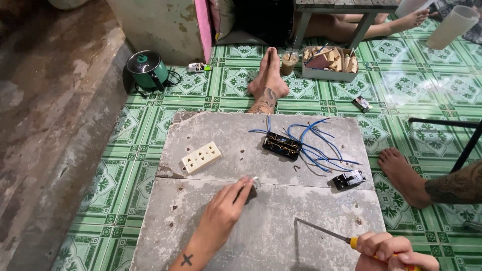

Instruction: Unscrewing the mounting screws of an electrical socket plate and an electronic device using a manual screwdriver.

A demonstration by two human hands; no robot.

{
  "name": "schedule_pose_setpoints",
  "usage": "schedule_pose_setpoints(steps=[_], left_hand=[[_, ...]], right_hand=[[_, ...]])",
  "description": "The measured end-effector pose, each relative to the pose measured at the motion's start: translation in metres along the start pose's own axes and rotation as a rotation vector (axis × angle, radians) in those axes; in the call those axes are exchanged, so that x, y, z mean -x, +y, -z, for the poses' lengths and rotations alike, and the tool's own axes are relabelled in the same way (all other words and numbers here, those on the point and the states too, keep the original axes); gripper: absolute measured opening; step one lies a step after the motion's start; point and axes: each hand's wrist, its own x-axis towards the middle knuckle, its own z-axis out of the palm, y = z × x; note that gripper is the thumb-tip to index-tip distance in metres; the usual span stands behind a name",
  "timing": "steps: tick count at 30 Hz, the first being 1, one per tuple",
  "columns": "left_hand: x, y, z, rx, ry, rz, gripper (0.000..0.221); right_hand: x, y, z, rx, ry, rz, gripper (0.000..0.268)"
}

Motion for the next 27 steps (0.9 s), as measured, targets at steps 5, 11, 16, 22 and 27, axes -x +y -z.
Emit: schedule_pose_setpoints(steps=[5,11,16,22,27], left_hand=[[0.012,-0.024,-0.010,0.133,0.098,0.195,0.080],[0.044,-0.034,-0.023,0.270,-0.246,0.598,0.091],[0.026,0.000,0.019,0.323,-0.595,0.703,0.096],[-0.007,0.006,-0.007,0.070,-0.279,0.407,0.047],[-0.040,0.002,-0.037,-0.300,-0.425,0.416,0.030]], right_hand=[[-0.002,0.012,0.016,-0.063,0.024,0.022,0.016],[0.004,0.009,0.015,-0.092,-0.036,-0.191,0.019],[0.010,0.015,0.024,0.185,0.088,-0.257,0.021],[0.031,0.053,0.067,0.165,0.110,-0.334,0.019],[0.024,0.028,0.045,0.282,0.115,-0.485,0.017]])
